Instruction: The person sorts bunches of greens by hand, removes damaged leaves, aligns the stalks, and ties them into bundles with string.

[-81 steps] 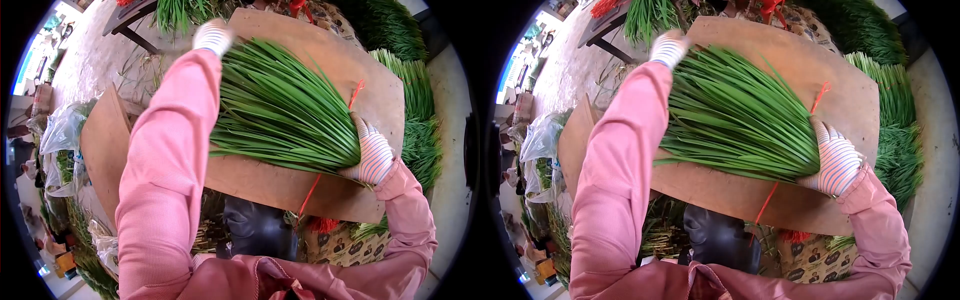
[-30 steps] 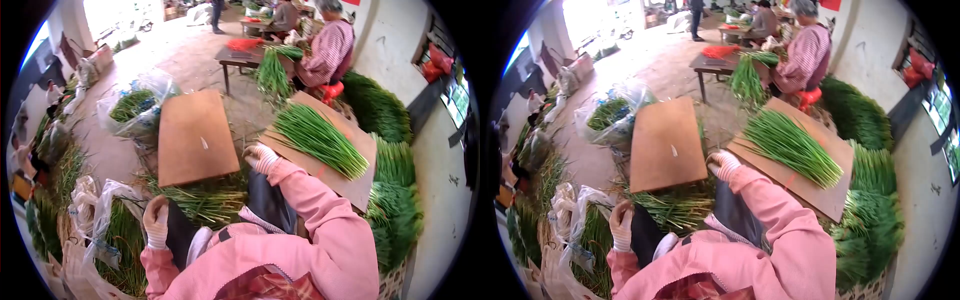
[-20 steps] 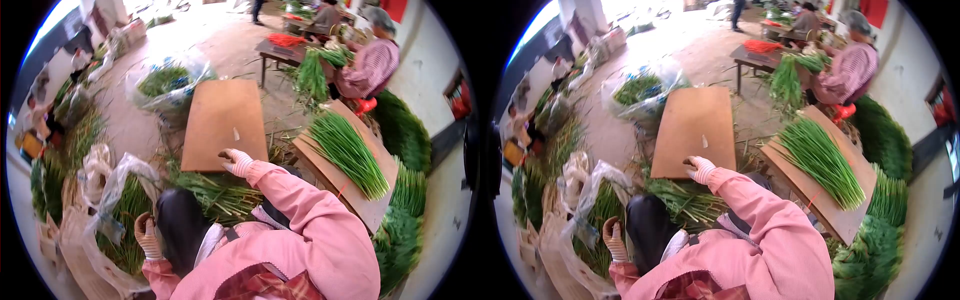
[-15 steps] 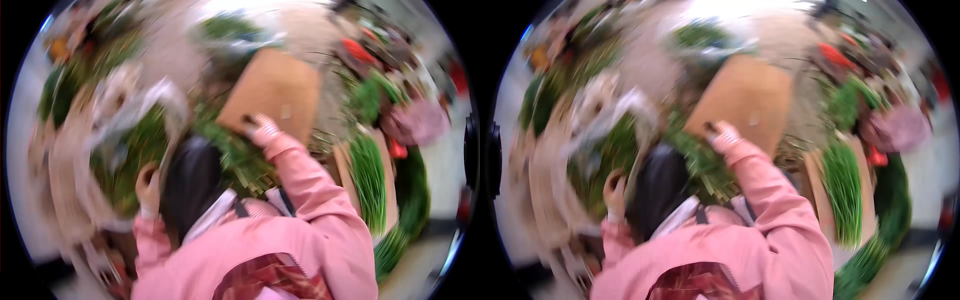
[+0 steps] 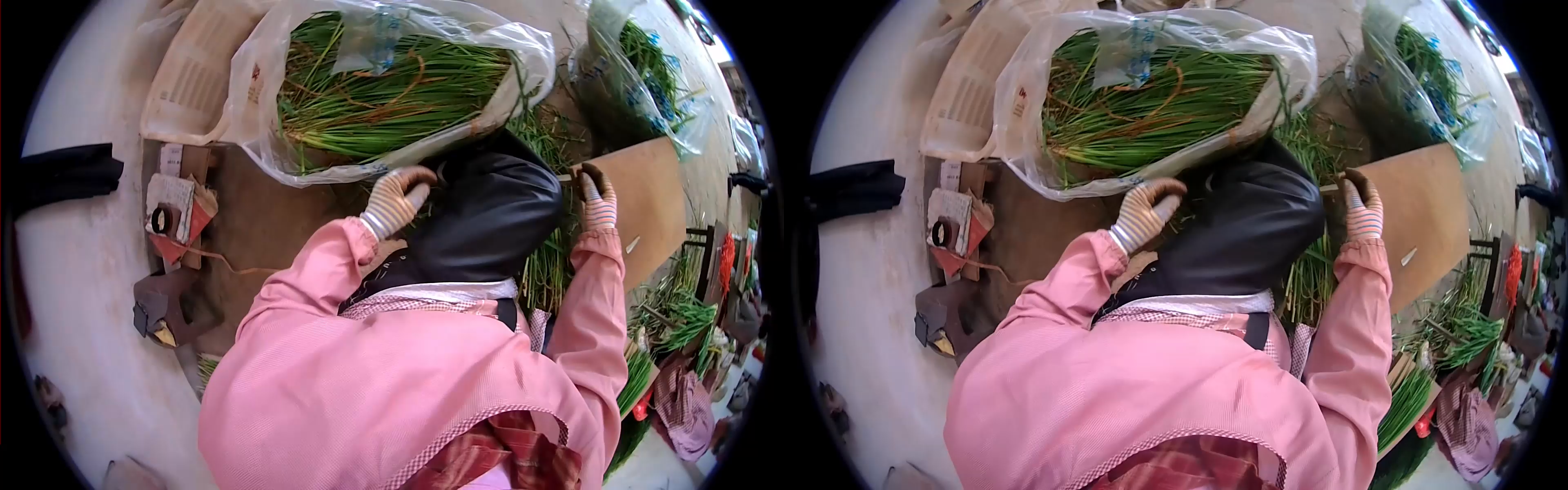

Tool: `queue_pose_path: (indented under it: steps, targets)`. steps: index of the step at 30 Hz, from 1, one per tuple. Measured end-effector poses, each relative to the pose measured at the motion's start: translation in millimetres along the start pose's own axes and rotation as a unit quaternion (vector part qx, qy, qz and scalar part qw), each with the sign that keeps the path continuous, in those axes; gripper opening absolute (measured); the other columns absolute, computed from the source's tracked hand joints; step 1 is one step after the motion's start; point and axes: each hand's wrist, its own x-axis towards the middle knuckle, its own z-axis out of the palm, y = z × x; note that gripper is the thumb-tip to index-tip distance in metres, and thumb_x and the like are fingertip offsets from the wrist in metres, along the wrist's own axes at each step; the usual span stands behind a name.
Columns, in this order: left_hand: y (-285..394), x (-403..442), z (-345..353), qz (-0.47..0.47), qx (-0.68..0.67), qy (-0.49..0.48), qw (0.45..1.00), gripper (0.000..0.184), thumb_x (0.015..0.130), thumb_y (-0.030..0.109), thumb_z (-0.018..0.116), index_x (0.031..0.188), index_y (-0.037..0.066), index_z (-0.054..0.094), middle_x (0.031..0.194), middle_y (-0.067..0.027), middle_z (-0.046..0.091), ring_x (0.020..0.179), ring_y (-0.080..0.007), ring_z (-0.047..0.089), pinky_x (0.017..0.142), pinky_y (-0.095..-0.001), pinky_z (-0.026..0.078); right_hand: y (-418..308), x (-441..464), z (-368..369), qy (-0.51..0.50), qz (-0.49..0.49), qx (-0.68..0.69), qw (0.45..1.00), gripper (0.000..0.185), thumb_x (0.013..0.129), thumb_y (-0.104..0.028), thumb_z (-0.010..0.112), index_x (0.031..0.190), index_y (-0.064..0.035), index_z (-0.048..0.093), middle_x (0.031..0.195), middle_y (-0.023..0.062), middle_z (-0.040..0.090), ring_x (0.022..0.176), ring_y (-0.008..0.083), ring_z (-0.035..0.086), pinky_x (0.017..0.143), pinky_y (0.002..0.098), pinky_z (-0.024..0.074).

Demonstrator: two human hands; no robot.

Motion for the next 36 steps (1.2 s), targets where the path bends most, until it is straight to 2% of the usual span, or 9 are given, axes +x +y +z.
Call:
queue_pose_path:
  steps: [5, 7, 11, 13, 20, 22, 29, 31, 36]
  targets:
    - [-71.2, 41.9, -54.0, -0.053, -0.24, 0.315, 0.917, 0.033, 0.073, -0.001, 0.055, 0.104, 0.006, 0.048, 0.084, -0.0026, 0.055, 0.068, -0.0111, 0.052, 0.059, -0.0232, 0.045, -39.7, 14.9, 91.6, -0.125, -0.098, -0.127, 0.979, 0.023, 0.08, -0.007, 0.054, 0.102, -0.002, 0.055, 0.092, 0.0045, 0.057, 0.085, 0.0111, 0.051, 0.075, 0.0217, 0.0406]
    - [-93.9, 46.5, -91.6, -0.197, -0.268, 0.438, 0.835, 0.034, 0.071, -0.001, 0.056, 0.103, 0.007, 0.048, 0.085, -0.0024, 0.055, 0.063, -0.0112, 0.052, 0.051, -0.0237, 0.045, -48.6, 12.2, 149.9, -0.237, -0.128, -0.149, 0.951, 0.024, 0.079, -0.008, 0.054, 0.102, -0.0011, 0.054, 0.092, 0.0042, 0.057, 0.085, 0.0114, 0.051, 0.076, 0.0225, 0.0406]
    - [-101.6, 23.1, -143.0, -0.175, -0.259, 0.485, 0.816, 0.041, 0.071, 0.001, 0.057, 0.108, 0.012, 0.043, 0.082, 0.0008, 0.052, 0.063, -0.0106, 0.051, 0.05, -0.0226, 0.045, -22.0, 19.6, 248.9, -0.409, -0.196, -0.362, 0.815, 0.041, 0.071, -0.017, 0.062, 0.107, -0.0016, 0.05, 0.101, 0.0166, 0.055, 0.096, 0.0284, 0.052, 0.083, 0.0342, 0.0411]
    - [-98.6, 8.9, -153.7, -0.18, -0.258, 0.526, 0.79, 0.041, 0.071, 0.001, 0.057, 0.108, 0.011, 0.042, 0.082, 0.0001, 0.052, 0.068, -0.0102, 0.05, 0.053, -0.0228, 0.046, -14.9, 17.7, 296.5, -0.398, -0.215, -0.529, 0.718, 0.066, 0.063, -0.026, 0.069, 0.117, -0.0026, 0.04, 0.116, 0.0187, 0.046, 0.108, 0.032, 0.043, 0.091, 0.0376, 0.0356]
    - [-89.0, -7.6, -163.2, -0.171, -0.209, 0.538, 0.798, 0.047, 0.071, 0.004, 0.062, 0.114, 0.006, 0.041, 0.101, -0.0055, 0.052, 0.087, -0.0161, 0.05, 0.071, -0.0271, 0.043, 58.0, 26.9, 352.8, -0.315, -0.296, -0.665, 0.609, 0.102, 0.046, -0.037, 0.078, 0.127, -0.0054, 0.025, 0.122, 0.0158, 0.039, 0.114, 0.0301, 0.037, 0.094, 0.0391, 0.0305]
    - [-96.5, -10.4, -175.7, -0.176, -0.129, 0.543, 0.811, 0.054, 0.069, 0.004, 0.064, 0.118, 0.005, 0.04, 0.109, -0.0075, 0.051, 0.099, -0.0189, 0.047, 0.087, -0.0282, 0.036, 64.2, 28.0, 348.9, -0.341, -0.263, -0.67, 0.605, 0.1, 0.047, -0.035, 0.078, 0.127, -0.0058, 0.025, 0.118, 0.0142, 0.042, 0.11, 0.0292, 0.04, 0.091, 0.0389, 0.0322]
    - [-178.7, -61.2, -232.9, -0.32, -0.249, 0.598, 0.692, 0.053, 0.073, 0.005, 0.059, 0.12, 0.01, 0.037, 0.111, -0.0089, 0.048, 0.09, -0.0202, 0.051, 0.072, -0.0342, 0.047, 60.6, 18.1, 361.4, -0.346, -0.194, -0.744, 0.538, 0.091, 0.051, -0.03, 0.076, 0.125, -0.0078, 0.029, 0.105, 0.0103, 0.048, 0.098, 0.026, 0.048, 0.084, 0.0374, 0.037]
    - [-179.9, -68.4, -218.8, -0.297, -0.153, 0.524, 0.783, 0.048, 0.074, 0.006, 0.059, 0.119, 0.009, 0.04, 0.11, -0.0086, 0.049, 0.088, -0.0174, 0.051, 0.073, -0.0305, 0.045, 75.1, 12.8, 353.4, -0.293, -0.317, -0.713, 0.553, 0.096, 0.051, -0.031, 0.076, 0.128, -0.0062, 0.024, 0.112, 0.0129, 0.043, 0.103, 0.0287, 0.044, 0.084, 0.0399, 0.0372]
    - [-154.4, -70.1, -174.3, -0.189, -0.154, 0.535, 0.809, 0.031, 0.076, -0.004, 0.053, 0.106, 0.003, 0.05, 0.097, -0.0052, 0.055, 0.087, -0.0133, 0.052, 0.077, -0.0246, 0.042, 67.9, 26.3, 365.1, -0.365, -0.192, -0.739, 0.533, 0.092, 0.053, -0.024, 0.075, 0.127, -0.0063, 0.024, 0.115, 0.015, 0.044, 0.106, 0.03, 0.044, 0.083, 0.0386, 0.0398]
